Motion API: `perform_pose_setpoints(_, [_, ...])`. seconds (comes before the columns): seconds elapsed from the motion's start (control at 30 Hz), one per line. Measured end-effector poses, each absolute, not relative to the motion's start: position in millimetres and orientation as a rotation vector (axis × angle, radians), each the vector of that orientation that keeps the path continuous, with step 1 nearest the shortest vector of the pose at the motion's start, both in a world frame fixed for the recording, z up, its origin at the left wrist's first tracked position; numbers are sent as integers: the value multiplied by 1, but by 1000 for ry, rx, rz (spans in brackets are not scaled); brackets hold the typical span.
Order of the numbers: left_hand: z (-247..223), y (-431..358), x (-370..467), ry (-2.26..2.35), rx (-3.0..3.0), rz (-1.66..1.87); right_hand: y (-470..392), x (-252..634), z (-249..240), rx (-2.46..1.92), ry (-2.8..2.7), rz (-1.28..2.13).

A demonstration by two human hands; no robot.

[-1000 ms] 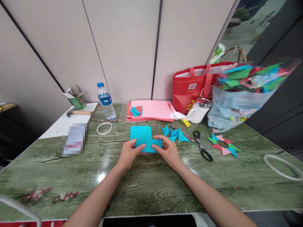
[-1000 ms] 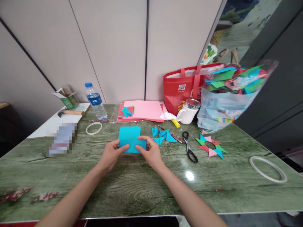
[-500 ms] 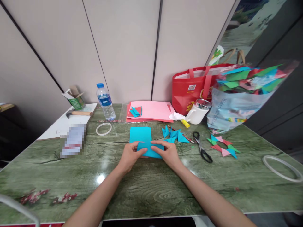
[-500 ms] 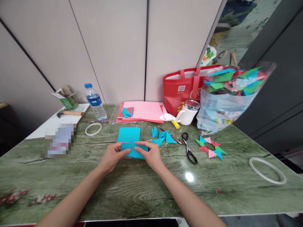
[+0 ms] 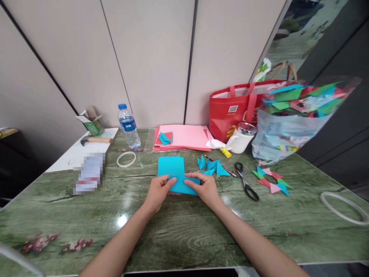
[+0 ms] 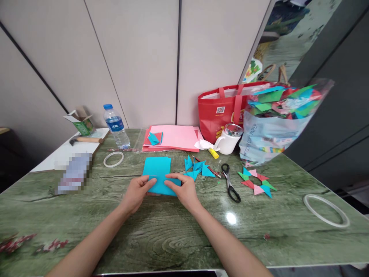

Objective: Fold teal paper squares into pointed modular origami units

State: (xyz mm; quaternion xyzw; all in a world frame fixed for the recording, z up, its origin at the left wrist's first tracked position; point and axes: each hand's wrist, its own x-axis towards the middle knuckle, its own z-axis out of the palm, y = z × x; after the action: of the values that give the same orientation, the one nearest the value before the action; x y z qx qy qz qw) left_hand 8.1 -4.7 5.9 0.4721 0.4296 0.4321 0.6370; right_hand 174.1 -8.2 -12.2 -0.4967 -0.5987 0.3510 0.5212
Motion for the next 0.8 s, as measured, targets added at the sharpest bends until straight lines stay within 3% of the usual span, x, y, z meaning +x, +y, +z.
perform_pose_setpoints(0.8, [2, -4, 9, 992, 1098, 1012, -10, 173, -9, -1196, -1421, 875])
